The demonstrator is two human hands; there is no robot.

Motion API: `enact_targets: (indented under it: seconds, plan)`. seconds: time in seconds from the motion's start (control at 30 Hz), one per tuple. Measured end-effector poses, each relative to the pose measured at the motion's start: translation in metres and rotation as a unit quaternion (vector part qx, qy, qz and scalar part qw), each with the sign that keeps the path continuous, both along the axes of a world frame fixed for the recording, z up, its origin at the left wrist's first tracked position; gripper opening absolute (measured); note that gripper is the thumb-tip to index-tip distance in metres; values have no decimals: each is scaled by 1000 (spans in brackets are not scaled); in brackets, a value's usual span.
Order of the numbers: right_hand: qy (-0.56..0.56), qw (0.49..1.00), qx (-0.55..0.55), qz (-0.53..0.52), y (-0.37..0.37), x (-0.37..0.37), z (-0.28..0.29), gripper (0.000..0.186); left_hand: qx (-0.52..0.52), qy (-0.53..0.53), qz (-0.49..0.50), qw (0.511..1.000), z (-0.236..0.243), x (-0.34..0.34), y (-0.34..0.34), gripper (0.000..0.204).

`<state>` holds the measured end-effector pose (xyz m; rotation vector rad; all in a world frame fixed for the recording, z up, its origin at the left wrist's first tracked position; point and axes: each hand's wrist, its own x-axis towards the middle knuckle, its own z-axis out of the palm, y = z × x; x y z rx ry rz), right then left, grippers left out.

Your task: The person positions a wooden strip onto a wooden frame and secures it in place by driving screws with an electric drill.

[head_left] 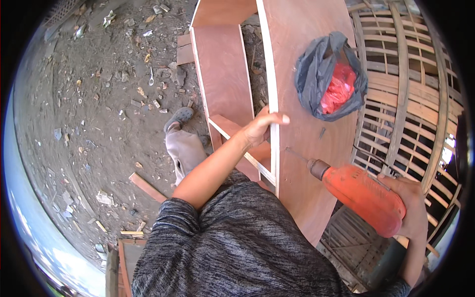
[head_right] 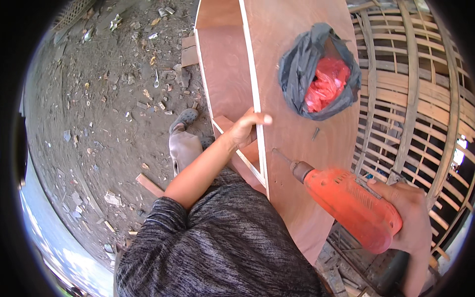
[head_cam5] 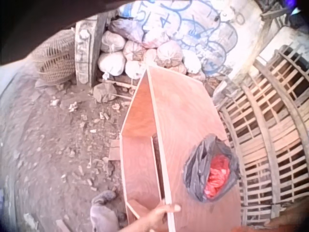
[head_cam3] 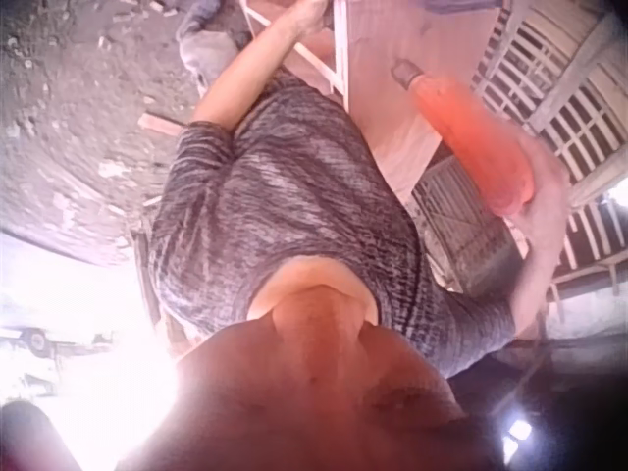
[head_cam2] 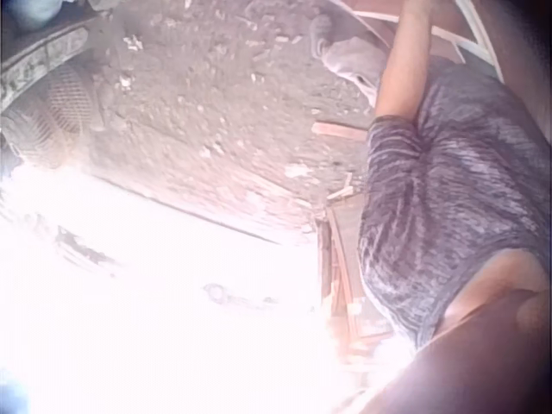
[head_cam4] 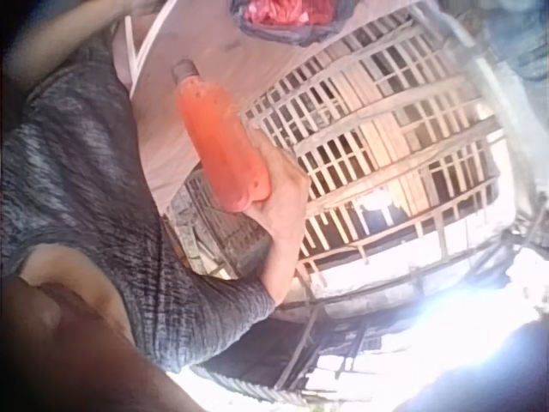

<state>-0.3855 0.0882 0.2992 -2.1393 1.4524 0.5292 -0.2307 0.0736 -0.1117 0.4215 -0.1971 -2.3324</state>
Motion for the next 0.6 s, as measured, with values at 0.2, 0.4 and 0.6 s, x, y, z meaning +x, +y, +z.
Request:
enact_targets:
  seconds: [0.2, 0.4, 0.6]
  plan:
    - [14, 1000, -5, -15, 4, 1, -1, 64, 6, 64, 100, 993, 18, 21, -101, 105]
    - [15, 1000, -22, -12, 5, 1, 0, 62, -34, 69, 141, 987, 39, 23, -159, 113]
    - [6, 1000, -28, 3, 5, 2, -1, 65, -45, -114, 108, 987, 37, 25, -164, 120]
